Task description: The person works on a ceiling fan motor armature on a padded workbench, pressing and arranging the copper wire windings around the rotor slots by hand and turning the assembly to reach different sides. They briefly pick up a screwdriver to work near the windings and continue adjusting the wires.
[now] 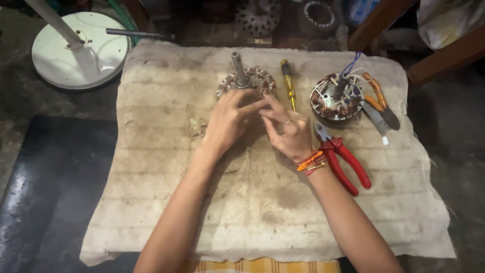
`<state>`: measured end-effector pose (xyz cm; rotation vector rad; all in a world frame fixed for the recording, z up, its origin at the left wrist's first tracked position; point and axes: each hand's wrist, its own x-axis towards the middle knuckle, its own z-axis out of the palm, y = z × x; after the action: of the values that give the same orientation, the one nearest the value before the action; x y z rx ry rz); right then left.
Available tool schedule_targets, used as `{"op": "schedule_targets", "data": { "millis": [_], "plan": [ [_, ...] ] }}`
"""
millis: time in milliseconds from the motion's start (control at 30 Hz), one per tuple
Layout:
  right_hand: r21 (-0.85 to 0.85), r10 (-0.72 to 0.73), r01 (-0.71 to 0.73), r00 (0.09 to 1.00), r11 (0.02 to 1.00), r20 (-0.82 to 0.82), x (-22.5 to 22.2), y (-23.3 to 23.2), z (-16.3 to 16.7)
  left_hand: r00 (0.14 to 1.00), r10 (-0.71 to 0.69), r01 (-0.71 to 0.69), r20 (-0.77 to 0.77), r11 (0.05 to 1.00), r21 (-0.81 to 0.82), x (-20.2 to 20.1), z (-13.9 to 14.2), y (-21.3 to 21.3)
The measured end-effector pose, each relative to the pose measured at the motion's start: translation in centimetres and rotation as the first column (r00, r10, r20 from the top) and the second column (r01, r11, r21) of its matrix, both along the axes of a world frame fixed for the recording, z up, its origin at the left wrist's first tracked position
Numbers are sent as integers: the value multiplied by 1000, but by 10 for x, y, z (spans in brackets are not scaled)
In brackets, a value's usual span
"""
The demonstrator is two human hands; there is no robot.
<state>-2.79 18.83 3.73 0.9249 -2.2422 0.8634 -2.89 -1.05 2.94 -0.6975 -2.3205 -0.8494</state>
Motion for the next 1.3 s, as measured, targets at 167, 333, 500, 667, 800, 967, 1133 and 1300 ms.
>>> {"op": "schedule_targets", "data": {
  "millis": [167, 333, 500, 667, 800, 967, 1133, 1300],
  "plan": [
    [-68, 12, -11, 1000, 998, 4, -1, -1, -9, 1000, -13, 12, 14, 998, 61, 1, -4, -1],
    [-76, 9, -7, 1000, 997, 23, -5, -3, -19, 1000, -2, 1, 11, 996, 94, 0, -9, -4],
    [-75, 6, -4, 1000, 997, 16, -2, -1, -19, 999, -28, 30, -18, 993, 116, 0, -10, -6],
    [-69, 12, -6, 996, 998, 93, -3, -2, -21, 1000, -8, 4, 23, 986, 168, 2, -11, -7],
    [-60, -16, 26, 986, 998, 164, -4, -1, -26, 999, 4, -14, 50, 977, 213, 2, -16, -7],
    [64, -82, 68, 966, 996, 245, -6, -1, -30, 997, 18, -32, 72, 978, 206, 0, -17, -8],
    [5, -3, 2, 969, 1000, 248, -8, -2, -36, 997, 5, -17, 71, 986, 168, 1, -7, -10],
    [22, -25, 19, 944, 1000, 329, -10, 0, -46, 983, 94, -102, 159, 994, 44, 4, 5, -32]
  ]
}}
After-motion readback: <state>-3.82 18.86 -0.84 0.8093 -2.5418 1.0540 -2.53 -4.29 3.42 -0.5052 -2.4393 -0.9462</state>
